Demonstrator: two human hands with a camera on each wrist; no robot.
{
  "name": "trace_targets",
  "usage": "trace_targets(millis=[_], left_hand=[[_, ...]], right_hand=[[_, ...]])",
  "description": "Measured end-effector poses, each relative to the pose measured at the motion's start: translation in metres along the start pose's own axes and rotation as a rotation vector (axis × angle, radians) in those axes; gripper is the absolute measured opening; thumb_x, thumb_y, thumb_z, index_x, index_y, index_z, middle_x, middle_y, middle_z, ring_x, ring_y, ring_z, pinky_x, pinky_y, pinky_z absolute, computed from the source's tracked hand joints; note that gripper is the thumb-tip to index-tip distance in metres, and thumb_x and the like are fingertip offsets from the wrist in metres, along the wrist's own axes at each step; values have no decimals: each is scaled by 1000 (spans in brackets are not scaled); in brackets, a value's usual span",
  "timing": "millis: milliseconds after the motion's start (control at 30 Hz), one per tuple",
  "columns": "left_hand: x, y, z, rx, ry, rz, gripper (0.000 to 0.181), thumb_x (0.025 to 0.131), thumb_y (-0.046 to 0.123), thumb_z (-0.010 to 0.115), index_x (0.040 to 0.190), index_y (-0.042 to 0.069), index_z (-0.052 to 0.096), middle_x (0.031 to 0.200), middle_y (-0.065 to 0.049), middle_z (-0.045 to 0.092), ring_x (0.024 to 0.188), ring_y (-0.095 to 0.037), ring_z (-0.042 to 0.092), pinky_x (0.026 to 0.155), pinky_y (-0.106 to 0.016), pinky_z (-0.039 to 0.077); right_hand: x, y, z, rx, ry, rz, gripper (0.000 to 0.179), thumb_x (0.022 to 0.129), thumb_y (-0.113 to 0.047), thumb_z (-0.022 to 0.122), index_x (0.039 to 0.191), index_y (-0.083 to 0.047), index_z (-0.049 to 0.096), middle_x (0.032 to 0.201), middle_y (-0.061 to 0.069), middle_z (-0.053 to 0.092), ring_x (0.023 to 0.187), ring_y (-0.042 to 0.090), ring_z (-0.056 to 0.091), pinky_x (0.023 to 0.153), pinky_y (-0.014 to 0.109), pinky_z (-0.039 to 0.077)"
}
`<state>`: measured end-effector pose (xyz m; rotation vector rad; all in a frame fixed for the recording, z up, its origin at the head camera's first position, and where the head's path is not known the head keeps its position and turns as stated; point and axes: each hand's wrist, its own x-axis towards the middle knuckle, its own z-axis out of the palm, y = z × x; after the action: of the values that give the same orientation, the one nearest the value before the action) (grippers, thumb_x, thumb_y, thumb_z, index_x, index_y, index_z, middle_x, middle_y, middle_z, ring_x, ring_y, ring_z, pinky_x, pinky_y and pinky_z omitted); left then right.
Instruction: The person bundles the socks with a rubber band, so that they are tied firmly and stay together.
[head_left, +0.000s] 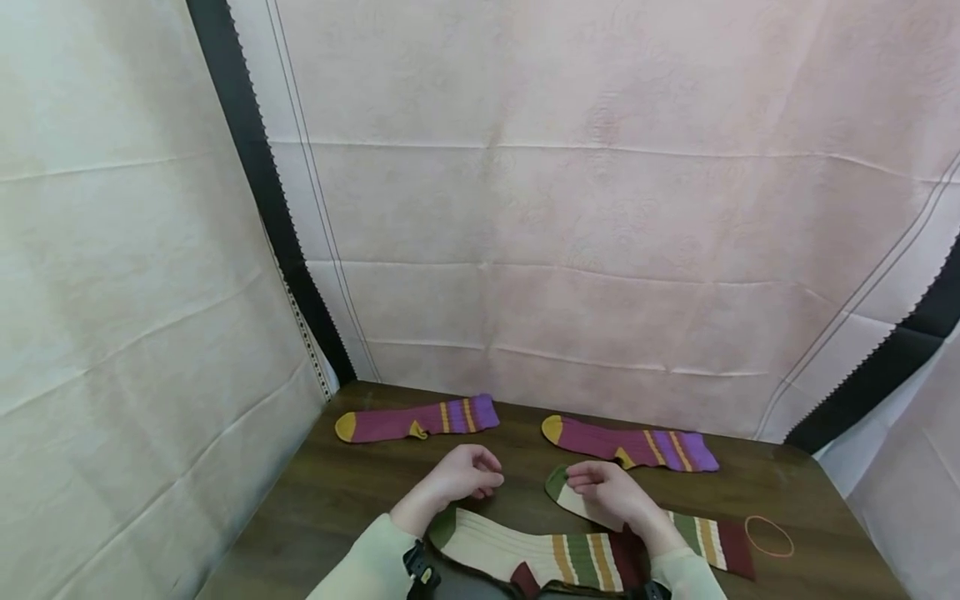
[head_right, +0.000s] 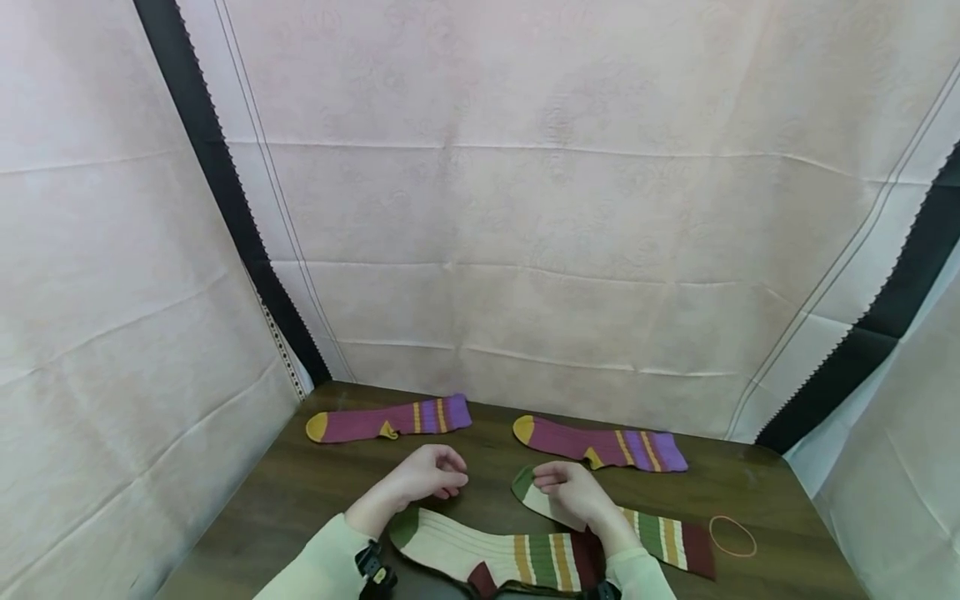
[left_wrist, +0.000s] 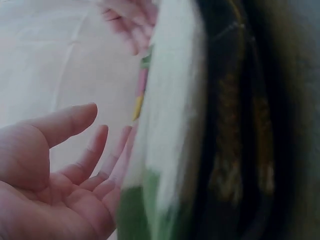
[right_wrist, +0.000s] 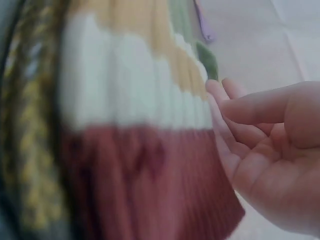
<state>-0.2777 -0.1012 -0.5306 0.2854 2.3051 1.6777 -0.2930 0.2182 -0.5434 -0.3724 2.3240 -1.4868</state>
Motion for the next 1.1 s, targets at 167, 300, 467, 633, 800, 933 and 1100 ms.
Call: trace_targets(millis=[167, 300, 467, 633, 800, 933, 1100], left_hand=[[20, 4, 19, 44, 0, -15, 25, 94, 6, 80, 113, -6, 70, 85, -6, 68, 77, -24, 69, 70, -42, 63], [31, 7, 35, 83, 32, -40, 23, 91, 3, 81, 110, -6, 71, 81, -5, 66, 71, -20, 66, 66, -40, 63], [40, 8, 50, 136, 65, -67, 21, 87, 1, 84, 104, -5, 74, 78, -5, 66, 64, -17, 65, 62, -34, 61], [45, 6, 57, 196, 98, -83, 17, 85, 1, 87, 96, -2, 75, 74, -3, 65, 58, -15, 64, 59, -33, 60], [48, 4, 57, 213, 121, -111, 13, 85, 0, 87, 91, 0, 75, 82, -5, 66, 60, -15, 65, 59, -30, 59], [48, 3, 54, 201, 125, -123, 14, 83, -3, 88, 90, 1, 76, 89, -6, 67, 62, -15, 68, 61, -31, 61], [51, 1, 52, 199, 133, -129, 15, 81, -3, 89, 87, 2, 76, 86, -6, 67, 62, -16, 68, 61, -31, 61]], right_hand=[[10, -1, 6, 16, -35, -5, 35, 101, 10, 54, 135, 14, 63, 121, 20, 72, 115, 38, 68, 101, 49, 56], [15, -1, 11, 31, -68, -14, 36, 102, 9, 54, 136, 13, 62, 122, 19, 72, 116, 37, 68, 102, 48, 55], [16, -2, 16, 45, -95, -17, 35, 104, 7, 53, 138, 12, 61, 124, 19, 72, 117, 36, 68, 103, 47, 54], [19, 1, 19, 63, -116, -44, 34, 104, 8, 54, 137, 14, 60, 123, 21, 71, 117, 39, 67, 102, 47, 55], [20, 1, 20, 80, -127, -52, 34, 104, 7, 54, 137, 14, 60, 123, 22, 71, 117, 39, 67, 102, 47, 55], [21, 1, 21, 85, -132, -53, 34, 104, 8, 54, 137, 14, 60, 124, 22, 71, 118, 40, 67, 102, 47, 55], [21, 0, 21, 86, -131, -56, 35, 104, 7, 54, 138, 14, 60, 124, 23, 71, 117, 39, 67, 102, 47, 55]])
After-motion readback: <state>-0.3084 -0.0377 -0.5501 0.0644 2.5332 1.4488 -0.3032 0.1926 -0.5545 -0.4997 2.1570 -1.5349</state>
